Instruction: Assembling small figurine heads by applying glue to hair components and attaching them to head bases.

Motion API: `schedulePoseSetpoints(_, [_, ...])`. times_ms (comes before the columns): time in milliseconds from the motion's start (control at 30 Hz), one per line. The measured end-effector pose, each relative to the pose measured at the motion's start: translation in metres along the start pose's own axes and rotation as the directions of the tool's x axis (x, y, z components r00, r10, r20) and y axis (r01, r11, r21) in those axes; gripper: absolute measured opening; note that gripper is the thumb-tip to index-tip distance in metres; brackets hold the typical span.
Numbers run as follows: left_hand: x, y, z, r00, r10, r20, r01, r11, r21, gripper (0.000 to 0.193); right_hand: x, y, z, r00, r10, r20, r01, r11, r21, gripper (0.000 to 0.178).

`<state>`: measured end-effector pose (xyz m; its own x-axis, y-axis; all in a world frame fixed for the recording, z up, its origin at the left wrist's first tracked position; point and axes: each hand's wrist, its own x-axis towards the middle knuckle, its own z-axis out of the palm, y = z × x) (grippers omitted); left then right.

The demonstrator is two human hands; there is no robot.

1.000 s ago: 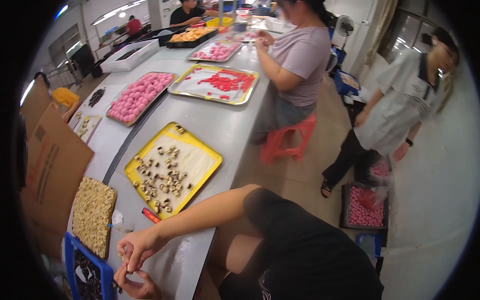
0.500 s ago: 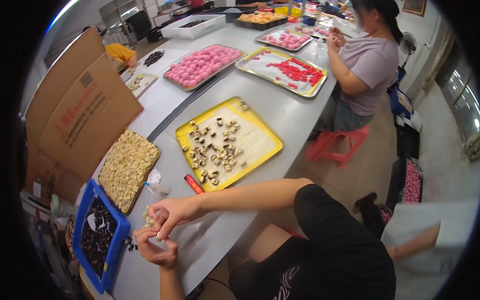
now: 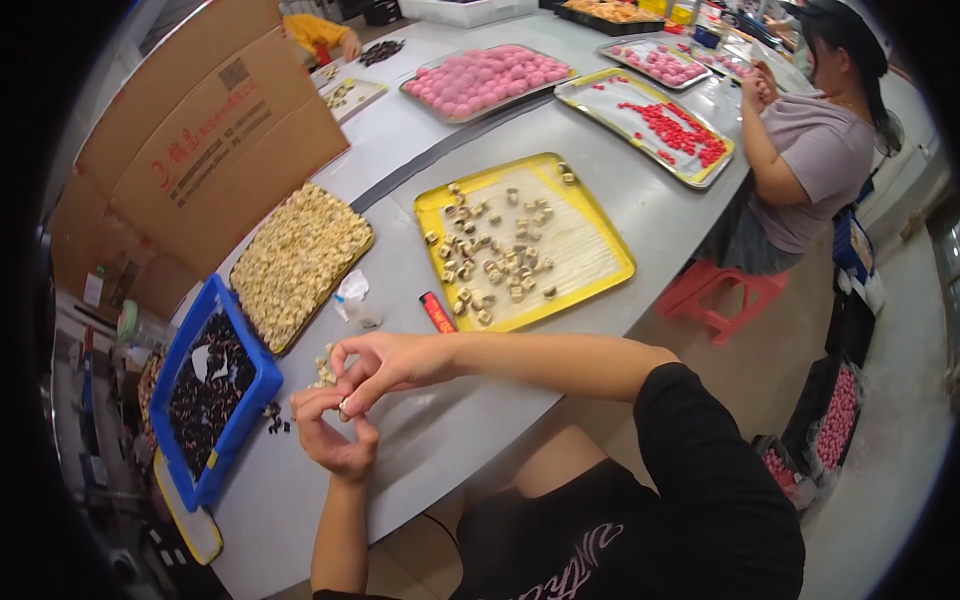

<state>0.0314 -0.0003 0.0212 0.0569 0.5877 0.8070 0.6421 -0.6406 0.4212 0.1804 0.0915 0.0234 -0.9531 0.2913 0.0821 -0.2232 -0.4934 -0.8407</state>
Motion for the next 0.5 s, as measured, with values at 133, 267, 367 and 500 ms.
schedulePoseSetpoints(133, [0.002,0.001,0.004,0.999,0.034,0.009,-0.035,0.999,0.023,0.036,-0.008,-0.008,-0.001,1.000,-0.025,0.002,0.025,0.999,-0.046,0.042])
schedulePoseSetpoints(267, [0.008,0.001,0.006,0.999,0.042,-0.030,-0.042,0.999,0.008,0.038,-0.008,-0.011,0.000,1.000,0.011,0.026,-0.011,1.000,-0.027,0.044])
schedulePoseSetpoints(367, [0.006,-0.004,0.005,0.997,0.068,-0.040,-0.069,0.997,-0.038,0.037,-0.004,-0.013,0.001,0.999,0.041,0.000,-0.041,0.999,-0.020,0.048])
schedulePoseSetpoints(500, [0.005,-0.003,0.004,0.992,0.099,-0.073,-0.104,0.992,-0.069,0.037,-0.003,-0.012,0.003,0.997,0.073,-0.025,-0.073,0.997,-0.003,0.054])
